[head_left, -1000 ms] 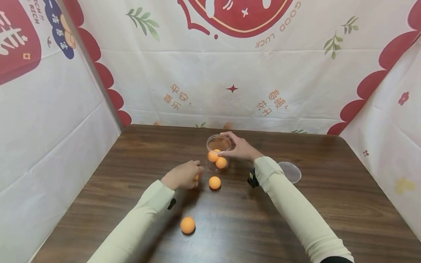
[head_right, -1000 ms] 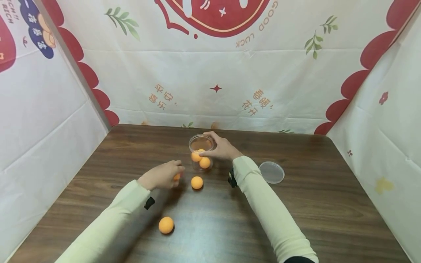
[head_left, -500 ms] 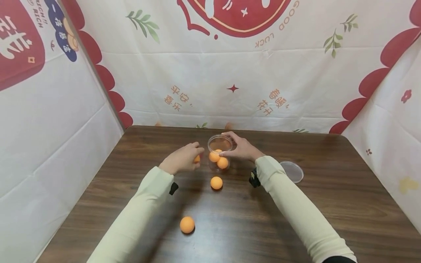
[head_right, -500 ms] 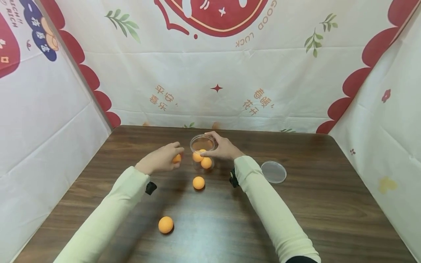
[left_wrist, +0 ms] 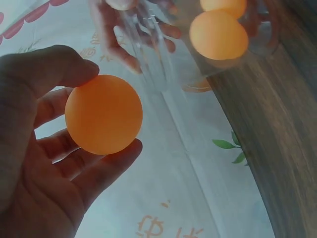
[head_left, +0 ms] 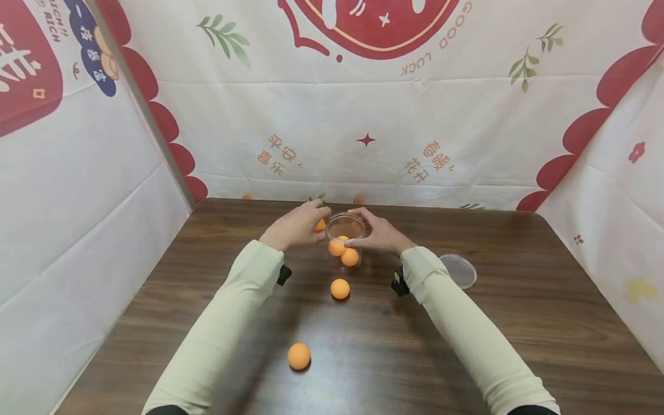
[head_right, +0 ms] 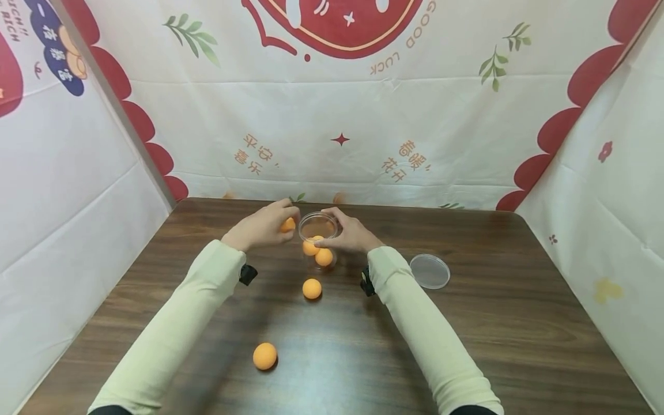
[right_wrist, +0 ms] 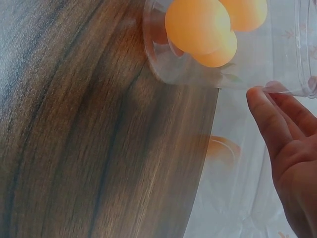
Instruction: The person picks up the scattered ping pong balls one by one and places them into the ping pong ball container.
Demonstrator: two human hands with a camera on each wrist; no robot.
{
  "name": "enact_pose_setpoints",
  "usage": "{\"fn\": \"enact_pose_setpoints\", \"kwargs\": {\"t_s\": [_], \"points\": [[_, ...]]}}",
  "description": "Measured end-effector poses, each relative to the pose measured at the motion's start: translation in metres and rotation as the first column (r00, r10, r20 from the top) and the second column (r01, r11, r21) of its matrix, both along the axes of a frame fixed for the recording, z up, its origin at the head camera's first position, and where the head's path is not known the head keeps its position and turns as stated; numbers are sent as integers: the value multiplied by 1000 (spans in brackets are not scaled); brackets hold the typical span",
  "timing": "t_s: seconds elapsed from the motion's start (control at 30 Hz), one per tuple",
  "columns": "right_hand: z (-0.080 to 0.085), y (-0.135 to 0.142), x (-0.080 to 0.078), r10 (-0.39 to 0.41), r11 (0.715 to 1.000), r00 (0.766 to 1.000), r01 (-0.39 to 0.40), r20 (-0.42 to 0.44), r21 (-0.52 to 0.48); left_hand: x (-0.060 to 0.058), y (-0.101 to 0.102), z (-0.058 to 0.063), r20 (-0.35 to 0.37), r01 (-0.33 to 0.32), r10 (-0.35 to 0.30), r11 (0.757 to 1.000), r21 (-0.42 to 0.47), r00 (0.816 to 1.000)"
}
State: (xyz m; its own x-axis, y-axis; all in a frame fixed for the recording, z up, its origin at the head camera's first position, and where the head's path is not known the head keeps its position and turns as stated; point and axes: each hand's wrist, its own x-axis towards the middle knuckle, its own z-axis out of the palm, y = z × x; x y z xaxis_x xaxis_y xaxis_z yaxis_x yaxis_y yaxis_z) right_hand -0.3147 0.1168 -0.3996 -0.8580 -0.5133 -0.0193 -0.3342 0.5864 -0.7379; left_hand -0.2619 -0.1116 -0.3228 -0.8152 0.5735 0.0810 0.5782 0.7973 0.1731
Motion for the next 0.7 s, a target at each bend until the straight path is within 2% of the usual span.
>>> {"fn": "enact_pose_setpoints", "kwargs": {"t_s": [0.2,0.4,0.57,0.7], "points": [[0,0,-1,9,1000,1000,-9,-2,4,-13,13,2,47,-3,2,1000,11,999],[-1,2,2,24,1000,1000,-24,13,-18,-29,33,-5,73,24,-27,999,44,997],[-1,2,1,30,999,1000,-30,1,-19,-35,43,-13,56,57,-62,994,92,996],[-2,3,0,27,1000,1000,-27,-11,-11,-37,47,-18,80,61,-70,993,104,994]]}}
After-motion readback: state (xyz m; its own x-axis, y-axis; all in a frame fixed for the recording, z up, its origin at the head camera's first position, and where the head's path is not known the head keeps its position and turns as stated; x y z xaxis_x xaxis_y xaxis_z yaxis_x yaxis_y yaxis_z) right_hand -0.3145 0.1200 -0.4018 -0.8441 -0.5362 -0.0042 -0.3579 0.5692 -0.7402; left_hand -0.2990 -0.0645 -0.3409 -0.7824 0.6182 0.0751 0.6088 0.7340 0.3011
